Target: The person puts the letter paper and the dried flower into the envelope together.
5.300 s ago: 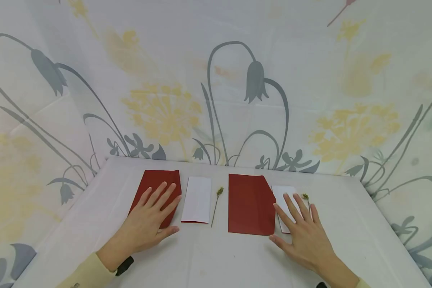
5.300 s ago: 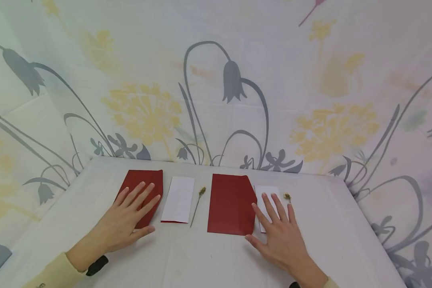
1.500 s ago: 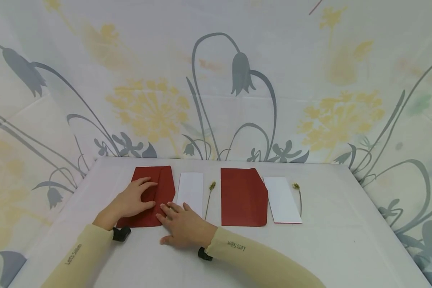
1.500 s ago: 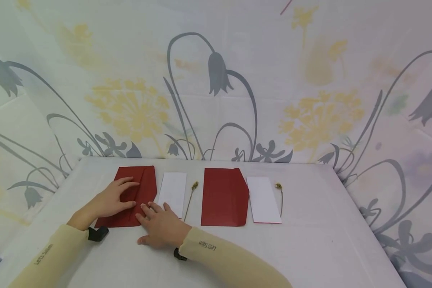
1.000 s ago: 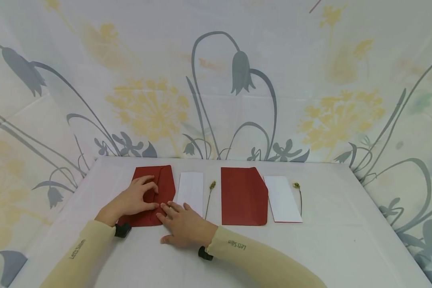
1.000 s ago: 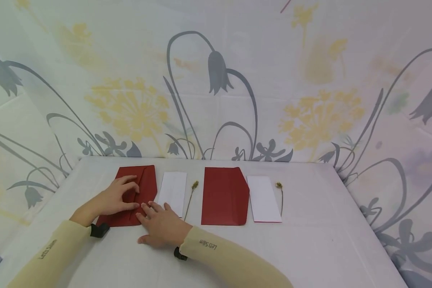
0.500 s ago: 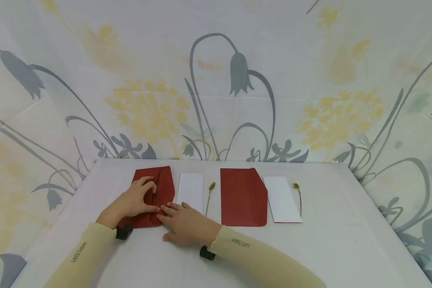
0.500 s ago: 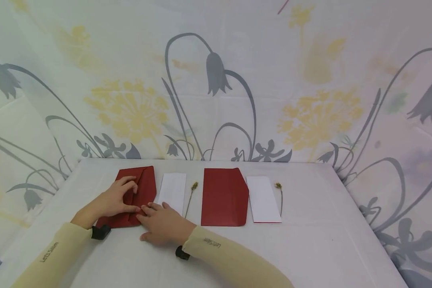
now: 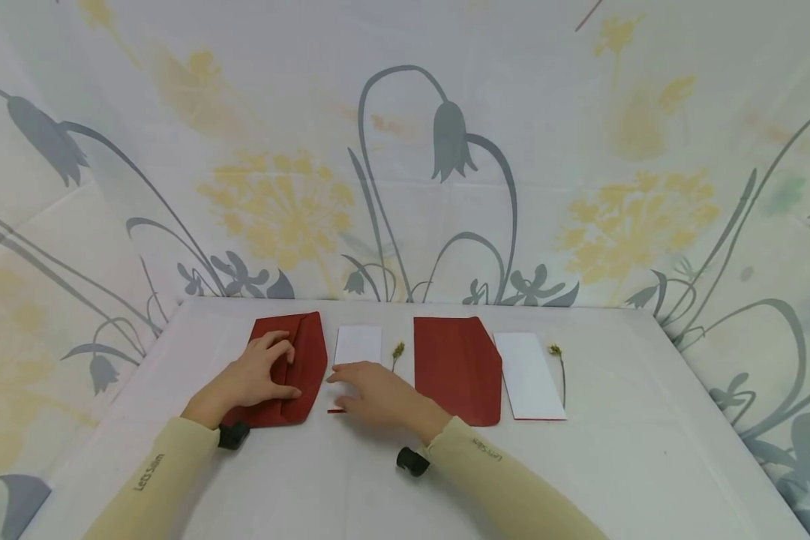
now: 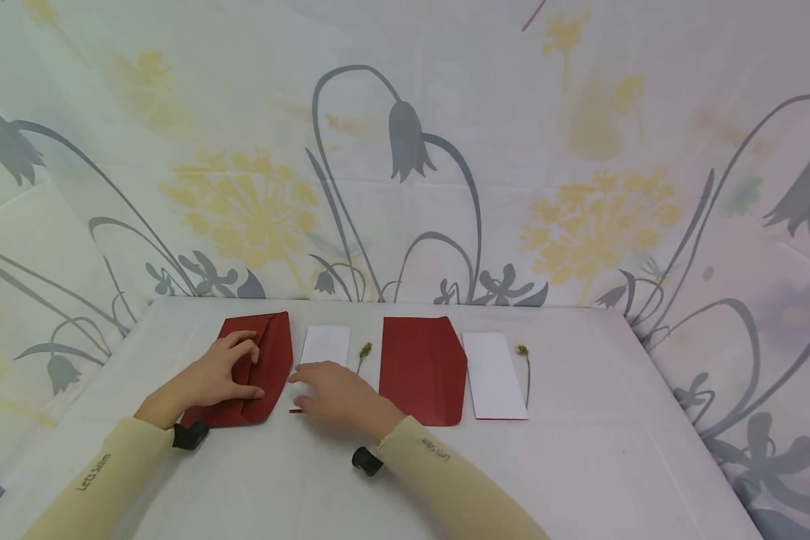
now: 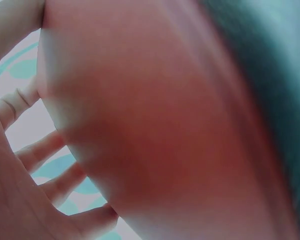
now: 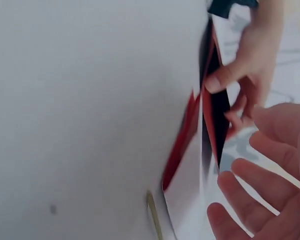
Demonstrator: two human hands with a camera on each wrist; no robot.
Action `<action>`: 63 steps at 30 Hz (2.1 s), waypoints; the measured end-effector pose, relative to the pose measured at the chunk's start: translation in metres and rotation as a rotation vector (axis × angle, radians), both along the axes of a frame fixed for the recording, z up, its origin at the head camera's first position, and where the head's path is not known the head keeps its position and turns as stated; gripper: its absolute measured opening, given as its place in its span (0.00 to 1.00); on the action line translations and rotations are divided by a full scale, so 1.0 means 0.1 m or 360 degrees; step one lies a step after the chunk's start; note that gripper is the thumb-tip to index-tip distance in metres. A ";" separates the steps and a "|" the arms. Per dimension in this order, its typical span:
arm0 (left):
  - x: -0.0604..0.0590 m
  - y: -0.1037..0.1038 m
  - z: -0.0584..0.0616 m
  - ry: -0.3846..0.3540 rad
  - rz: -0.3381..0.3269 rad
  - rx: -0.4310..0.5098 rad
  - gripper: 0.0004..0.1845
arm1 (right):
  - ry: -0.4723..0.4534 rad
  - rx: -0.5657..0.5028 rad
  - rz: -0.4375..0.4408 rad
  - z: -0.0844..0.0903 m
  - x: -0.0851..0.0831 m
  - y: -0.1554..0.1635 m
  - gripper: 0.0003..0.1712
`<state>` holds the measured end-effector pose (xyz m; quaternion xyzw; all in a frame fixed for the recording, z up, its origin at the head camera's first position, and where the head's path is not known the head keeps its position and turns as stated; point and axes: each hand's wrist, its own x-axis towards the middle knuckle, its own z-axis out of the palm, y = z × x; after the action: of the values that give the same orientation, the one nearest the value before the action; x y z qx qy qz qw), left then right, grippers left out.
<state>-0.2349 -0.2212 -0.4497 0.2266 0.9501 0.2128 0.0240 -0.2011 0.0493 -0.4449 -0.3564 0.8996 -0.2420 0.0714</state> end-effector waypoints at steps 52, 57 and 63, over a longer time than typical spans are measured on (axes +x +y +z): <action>0.00 0.00 -0.01 -0.0037 0.0005 0.0016 0.25 | -0.0091 -0.0239 -0.0999 -0.07 -0.35 0.02 0.20; 0.00 -0.01 0.01 -0.0035 0.0008 0.0025 0.25 | -0.0094 -0.0243 -0.1008 -0.08 -0.38 0.02 0.18; -0.01 0.00 0.02 -0.0043 0.0021 0.0017 0.25 | -0.0149 -0.0280 -0.1037 -0.09 -0.41 0.01 0.17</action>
<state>-0.2355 -0.2214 -0.4481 0.2176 0.9500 0.2211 0.0343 -0.2418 0.0506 -0.4536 -0.0436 0.9377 -0.3448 0.0005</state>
